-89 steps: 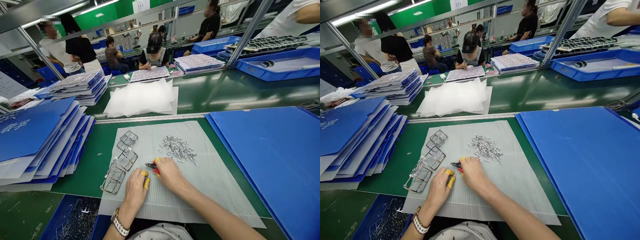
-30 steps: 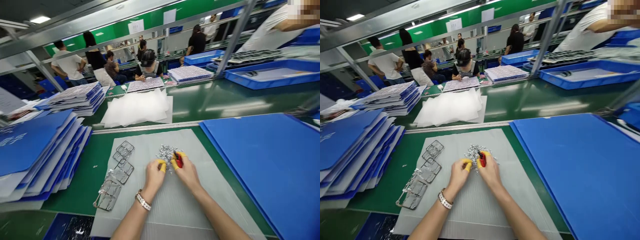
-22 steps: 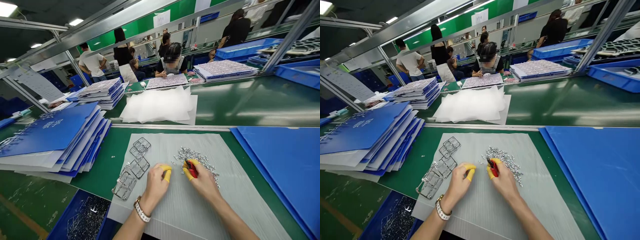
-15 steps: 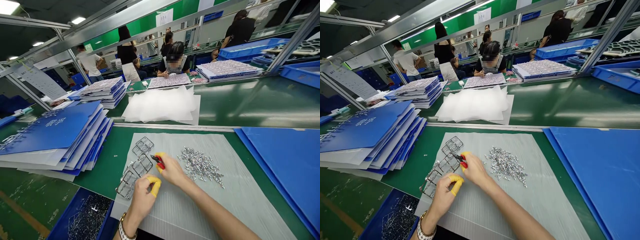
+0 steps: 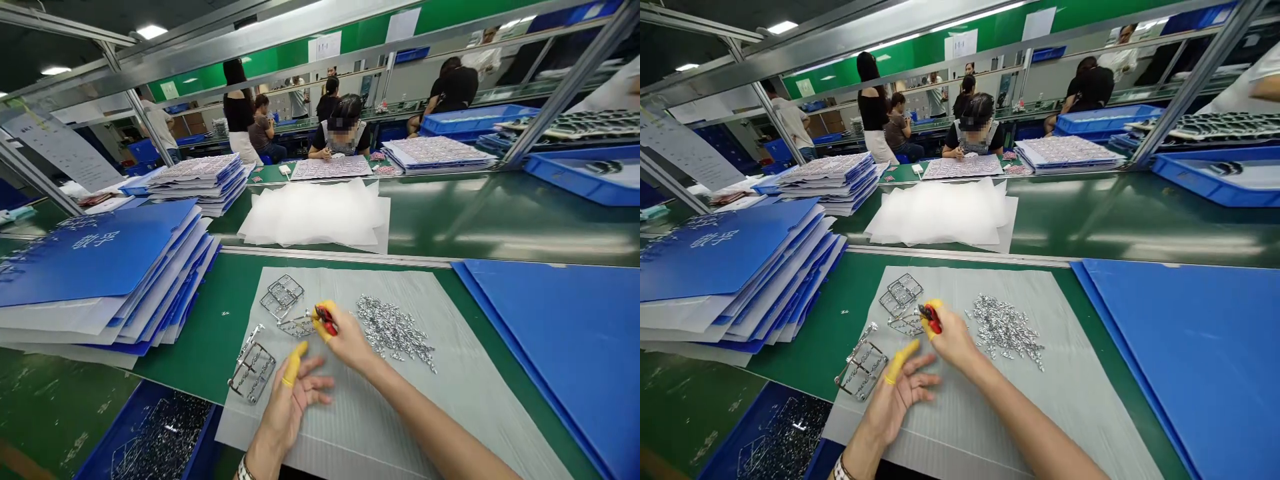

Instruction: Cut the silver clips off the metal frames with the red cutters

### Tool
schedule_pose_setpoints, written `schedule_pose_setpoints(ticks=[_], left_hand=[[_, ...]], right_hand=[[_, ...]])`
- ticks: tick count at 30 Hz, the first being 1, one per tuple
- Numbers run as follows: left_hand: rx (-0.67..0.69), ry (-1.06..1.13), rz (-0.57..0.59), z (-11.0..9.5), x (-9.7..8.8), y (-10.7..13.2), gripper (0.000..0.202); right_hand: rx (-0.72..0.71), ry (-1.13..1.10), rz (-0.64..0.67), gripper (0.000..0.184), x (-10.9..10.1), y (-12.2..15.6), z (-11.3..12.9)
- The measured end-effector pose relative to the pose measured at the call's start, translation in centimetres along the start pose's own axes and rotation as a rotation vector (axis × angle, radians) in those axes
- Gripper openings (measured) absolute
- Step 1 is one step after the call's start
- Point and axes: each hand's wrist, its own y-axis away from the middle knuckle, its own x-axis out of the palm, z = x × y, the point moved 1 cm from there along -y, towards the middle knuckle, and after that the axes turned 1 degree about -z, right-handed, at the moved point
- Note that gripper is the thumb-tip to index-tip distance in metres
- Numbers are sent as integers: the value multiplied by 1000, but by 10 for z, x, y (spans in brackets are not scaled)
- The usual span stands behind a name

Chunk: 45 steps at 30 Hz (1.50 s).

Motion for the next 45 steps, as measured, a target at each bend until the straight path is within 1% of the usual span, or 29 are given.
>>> schedule_pose_setpoints(ticks=[2,4,5,7,9,10,12,14,16,17,19,20,22,27,30,38,45], left_hand=[[-37,198,49,-3,14,-3,62],[-65,340,75,-6,27,-9,62],[-79,393,73,-7,32,-13,61],[-104,468,51,-8,39,-23,61],[-121,503,31,-10,41,-32,62],[-122,502,28,-10,40,-36,63],[-93,462,25,-11,37,-41,61],[-22,387,9,-11,33,-44,59],[49,311,-15,-10,29,-44,57],[81,280,-30,-8,28,-44,56],[123,229,-51,-4,27,-44,55],[135,208,-56,-2,26,-44,55],[156,182,-60,3,25,-45,57],[175,149,-42,9,20,-46,59],[180,116,-36,11,18,-48,58],[192,74,-37,11,19,-48,55],[241,-22,-19,11,21,-49,56]], right_hand=[[-195,67,-84,19,-12,20,5],[-378,164,-104,25,-16,40,11],[-443,217,-96,26,-16,49,13],[-519,311,-74,27,-13,62,16],[-538,339,-48,28,-10,70,15],[-527,327,-27,29,-10,72,15],[-463,274,4,31,-12,73,15],[-333,246,34,29,-17,69,17],[-155,319,92,23,-22,60,21],[-73,383,147,21,-24,55,24],[33,514,273,21,-26,44,30],[54,559,322,22,-26,40,33],[65,605,379,24,-26,32,38],[89,653,403,28,-27,24,44],[100,668,430,27,-31,22,47],[95,643,434,27,-35,22,47],[87,693,450,28,-37,21,49]])
